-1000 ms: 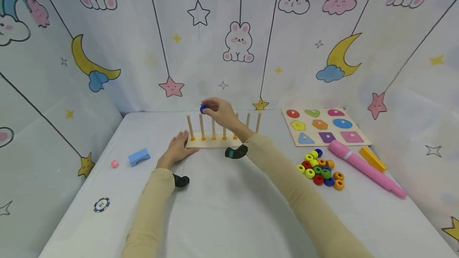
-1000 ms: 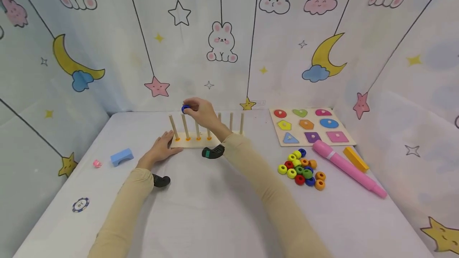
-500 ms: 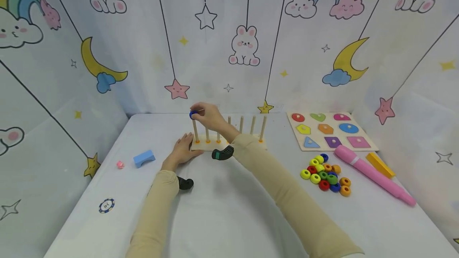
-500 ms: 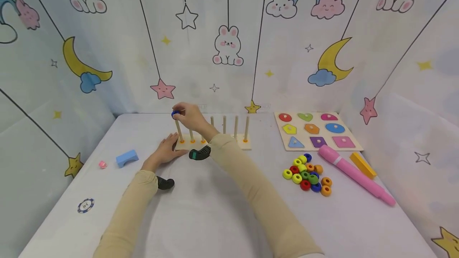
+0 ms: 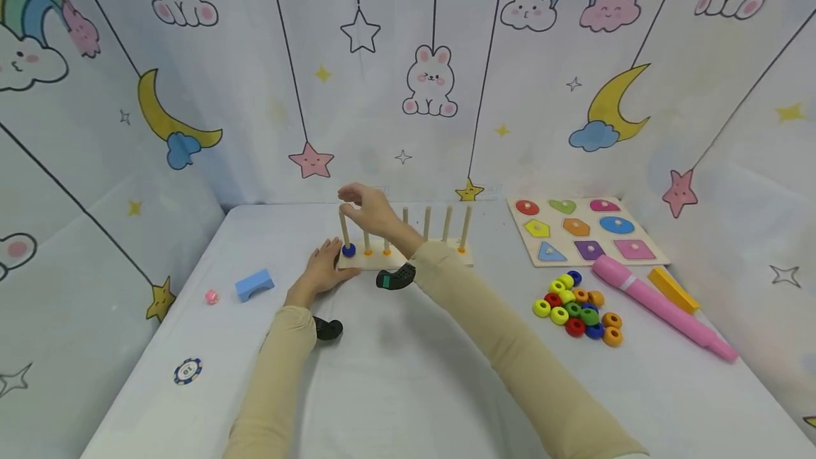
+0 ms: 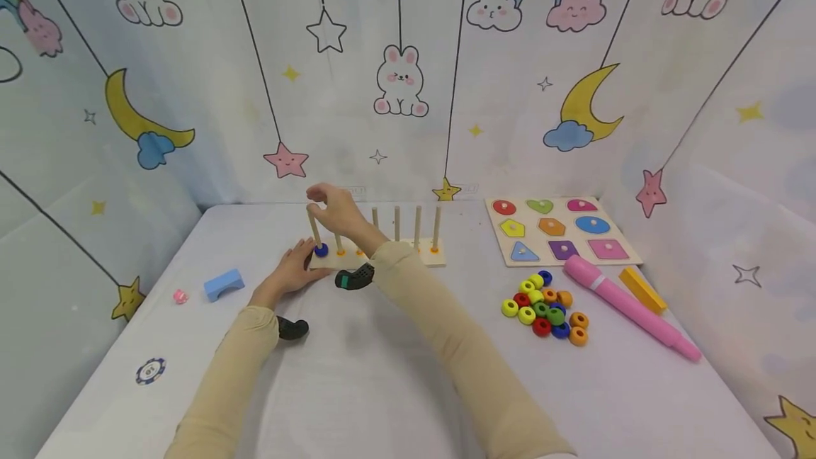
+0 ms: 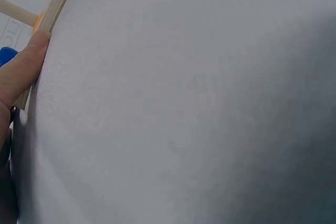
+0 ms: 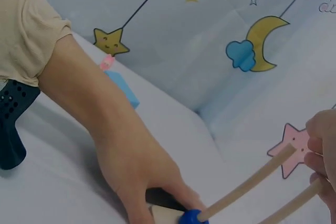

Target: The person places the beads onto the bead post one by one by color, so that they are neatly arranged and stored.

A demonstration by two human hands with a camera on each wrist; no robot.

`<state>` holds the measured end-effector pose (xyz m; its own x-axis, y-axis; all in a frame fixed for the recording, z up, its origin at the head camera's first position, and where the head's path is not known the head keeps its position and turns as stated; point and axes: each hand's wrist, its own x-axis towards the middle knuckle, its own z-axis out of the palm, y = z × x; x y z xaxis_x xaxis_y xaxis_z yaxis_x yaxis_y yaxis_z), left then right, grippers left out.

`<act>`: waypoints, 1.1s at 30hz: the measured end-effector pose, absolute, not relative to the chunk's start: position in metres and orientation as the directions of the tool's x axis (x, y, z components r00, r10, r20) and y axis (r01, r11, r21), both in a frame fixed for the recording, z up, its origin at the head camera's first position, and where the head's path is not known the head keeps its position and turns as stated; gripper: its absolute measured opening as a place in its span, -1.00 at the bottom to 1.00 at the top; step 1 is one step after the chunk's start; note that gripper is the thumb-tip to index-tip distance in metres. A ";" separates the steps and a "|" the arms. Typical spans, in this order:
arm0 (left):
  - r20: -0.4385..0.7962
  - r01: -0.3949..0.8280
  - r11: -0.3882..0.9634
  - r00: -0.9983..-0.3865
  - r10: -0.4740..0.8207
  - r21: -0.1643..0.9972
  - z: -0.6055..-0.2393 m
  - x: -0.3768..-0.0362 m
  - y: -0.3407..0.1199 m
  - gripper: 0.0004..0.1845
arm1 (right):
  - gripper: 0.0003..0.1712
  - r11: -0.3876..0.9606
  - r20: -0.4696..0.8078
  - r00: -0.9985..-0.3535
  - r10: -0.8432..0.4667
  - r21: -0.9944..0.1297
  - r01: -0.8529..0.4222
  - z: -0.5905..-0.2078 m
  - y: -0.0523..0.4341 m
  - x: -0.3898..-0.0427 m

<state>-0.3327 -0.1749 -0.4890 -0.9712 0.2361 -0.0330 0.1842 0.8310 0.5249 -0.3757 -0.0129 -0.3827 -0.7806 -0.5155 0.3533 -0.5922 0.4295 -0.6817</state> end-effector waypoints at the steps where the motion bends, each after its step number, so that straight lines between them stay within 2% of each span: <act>1: -0.030 0.186 0.830 -0.971 0.237 0.526 -0.489 -0.333 -0.175 -0.07 | -0.62 0.420 0.362 -0.778 -0.514 -0.684 -0.596 -0.382 -0.011 -0.375; 5: -0.022 0.189 0.825 -0.971 0.237 0.533 -0.489 -0.333 -0.177 -0.07 | -0.64 0.380 0.392 -0.773 -0.499 -0.703 -0.602 -0.380 -0.002 -0.373; 12: -0.014 0.199 0.831 -0.971 0.241 0.520 -0.490 -0.334 -0.179 -0.08 | -0.70 0.290 0.450 -0.798 -0.401 -0.764 -0.576 -0.371 0.026 -0.368; 22: 0.002 0.213 0.812 -0.968 0.252 0.543 -0.496 -0.333 -0.175 -0.07 | -0.69 0.153 0.366 -0.831 -0.420 -0.873 -0.462 -0.359 0.093 -0.359; 28: 0.012 0.215 0.809 -0.968 0.250 0.546 -0.495 -0.335 -0.175 -0.09 | -0.66 -0.005 0.315 -0.850 -0.422 -0.939 -0.345 -0.360 0.145 -0.355; 33: 0.011 0.216 0.808 -0.968 0.251 0.549 -0.495 -0.334 -0.176 -0.09 | -0.65 0.000 0.303 -0.882 -0.361 -0.946 -0.325 -0.382 0.190 -0.348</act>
<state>-0.3343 -0.1765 -0.4951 -0.9679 0.2510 0.0114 0.2160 0.8076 0.5488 -0.3483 0.1899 -0.3819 -0.8819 -0.3614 0.3029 -0.3247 -0.0003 -0.9458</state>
